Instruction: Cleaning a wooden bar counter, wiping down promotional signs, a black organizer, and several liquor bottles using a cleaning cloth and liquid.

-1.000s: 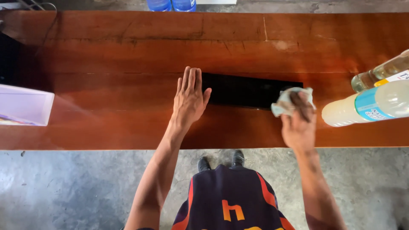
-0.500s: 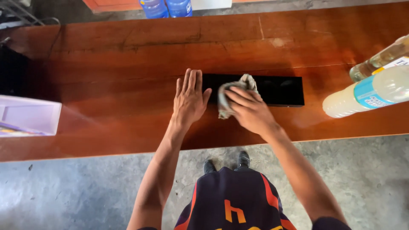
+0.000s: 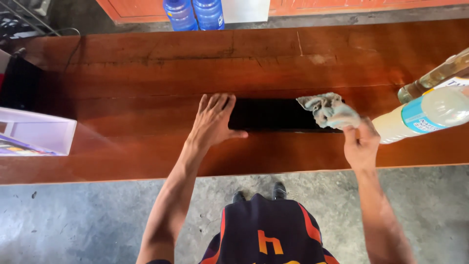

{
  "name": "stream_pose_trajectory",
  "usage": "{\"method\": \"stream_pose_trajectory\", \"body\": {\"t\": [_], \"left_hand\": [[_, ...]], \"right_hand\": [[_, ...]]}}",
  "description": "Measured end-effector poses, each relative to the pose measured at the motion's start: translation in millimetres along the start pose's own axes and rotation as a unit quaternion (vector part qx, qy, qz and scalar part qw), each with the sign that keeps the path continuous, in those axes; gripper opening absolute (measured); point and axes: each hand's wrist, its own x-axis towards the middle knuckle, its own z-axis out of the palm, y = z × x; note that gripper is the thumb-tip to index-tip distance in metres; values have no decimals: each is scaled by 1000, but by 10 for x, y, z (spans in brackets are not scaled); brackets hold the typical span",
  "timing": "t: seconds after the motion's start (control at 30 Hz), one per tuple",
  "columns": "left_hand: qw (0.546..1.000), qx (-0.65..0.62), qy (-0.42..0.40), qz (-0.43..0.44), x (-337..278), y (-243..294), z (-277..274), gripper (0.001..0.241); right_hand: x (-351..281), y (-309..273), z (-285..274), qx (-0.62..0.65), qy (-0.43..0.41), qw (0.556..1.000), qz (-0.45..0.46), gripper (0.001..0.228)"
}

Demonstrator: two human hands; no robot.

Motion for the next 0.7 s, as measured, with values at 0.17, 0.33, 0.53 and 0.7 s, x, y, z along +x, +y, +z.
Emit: {"method": "stream_pose_trajectory", "body": {"t": [0.17, 0.33, 0.53, 0.7], "left_hand": [[991, -121, -57, -18, -149, 204, -678, 87], [978, -189, -46, -79, -198, 150, -693, 61], [985, -126, -52, -104, -198, -11, -466, 39], [980, -180, 7, -79, -194, -134, -317, 33]], "right_hand": [[103, -128, 392, 271, 91, 957, 49, 11], [514, -1511, 867, 123, 12, 979, -162, 22], [596, -1810, 1457, -85, -205, 901, -372, 55], [645, -1479, 1355, -170, -209, 873, -405, 21]]}}
